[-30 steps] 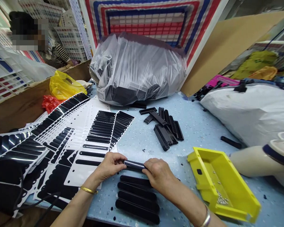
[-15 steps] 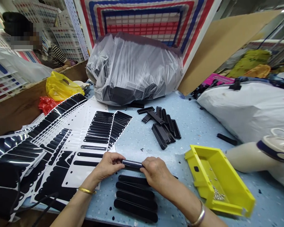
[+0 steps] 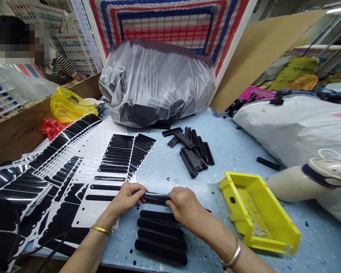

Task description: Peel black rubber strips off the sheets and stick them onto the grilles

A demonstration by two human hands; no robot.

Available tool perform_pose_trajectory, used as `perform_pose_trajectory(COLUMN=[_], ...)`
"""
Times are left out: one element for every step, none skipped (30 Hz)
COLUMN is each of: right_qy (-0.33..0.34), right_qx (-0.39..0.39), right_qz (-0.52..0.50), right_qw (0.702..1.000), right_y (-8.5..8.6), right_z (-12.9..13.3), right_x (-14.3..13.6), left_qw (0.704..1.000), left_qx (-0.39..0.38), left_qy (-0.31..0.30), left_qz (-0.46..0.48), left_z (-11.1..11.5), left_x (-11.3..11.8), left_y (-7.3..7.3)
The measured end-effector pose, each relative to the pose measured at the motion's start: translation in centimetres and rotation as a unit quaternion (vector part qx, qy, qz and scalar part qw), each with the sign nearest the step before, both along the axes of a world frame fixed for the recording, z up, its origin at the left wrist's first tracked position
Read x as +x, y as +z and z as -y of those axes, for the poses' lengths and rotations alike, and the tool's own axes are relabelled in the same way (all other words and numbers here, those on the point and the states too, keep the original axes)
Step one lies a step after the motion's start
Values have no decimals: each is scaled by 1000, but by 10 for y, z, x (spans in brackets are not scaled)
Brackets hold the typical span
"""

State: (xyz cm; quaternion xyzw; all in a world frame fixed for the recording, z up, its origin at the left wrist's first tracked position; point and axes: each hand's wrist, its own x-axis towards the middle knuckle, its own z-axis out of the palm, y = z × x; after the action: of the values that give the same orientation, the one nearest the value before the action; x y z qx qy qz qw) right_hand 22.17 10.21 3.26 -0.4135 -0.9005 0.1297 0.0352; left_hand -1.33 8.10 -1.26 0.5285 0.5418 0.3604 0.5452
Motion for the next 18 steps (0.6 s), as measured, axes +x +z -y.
perform_pose_trajectory(right_qy=[1,1,2,3,4,5,5,4,3,1,-2,-3,-4,-4,-4,-5,-5,-5], right_qx=[0,0,-2,-4,-6,-8,-10,-11,-11,-11,-11,-11,-11,-11,-10,-9,-9,-9], right_qz=[-4,-7,-12,-16,-20,-24,-27,-27,-25,-22,-19,-17,-17,-18,-21,-25,-30,-35], right_qw=[1000,1000,1000,1000,1000,1000,1000,1000,1000,1000,1000,1000,1000,1000,1000,1000,1000,999], right_y=[0,-1,-1,-1,-1,-1,-1,-2,-3,-4,-5,-6,-7,-8,-8,-9,-9,-9], right_z=[0,0,-1,-1,-1,-1,-1,-1,-1,-1,-1,-1,-1,-1,-1,-1,-1,-1], right_x=[0,1,1,2,2,2,2,2,2,1,1,1,1,1,1,1,1,1], left_qw=[1000,1000,1000,1000,1000,1000,1000,1000,1000,1000,1000,1000,1000,1000,1000,1000,1000,1000], left_qx=[1,2,3,4,5,6,7,7,8,9,9,9,9,7,5,4,2,1], left_qy=[2,4,6,8,10,11,11,12,11,10,9,8,7,7,8,8,9,10], left_qz=[-2,-5,-7,-8,-10,-10,-11,-11,-11,-11,-11,-11,-11,-11,-11,-11,-12,-12], left_z=[0,0,0,0,0,0,0,0,-1,-1,-1,-1,-2,-2,-2,-2,-2,-2], left_x=[0,1,1,2,2,2,3,3,3,3,3,3,3,3,3,3,3,3], left_y=[0,0,1,1,1,1,1,1,1,1,1,2,2,2,2,2,2,3])
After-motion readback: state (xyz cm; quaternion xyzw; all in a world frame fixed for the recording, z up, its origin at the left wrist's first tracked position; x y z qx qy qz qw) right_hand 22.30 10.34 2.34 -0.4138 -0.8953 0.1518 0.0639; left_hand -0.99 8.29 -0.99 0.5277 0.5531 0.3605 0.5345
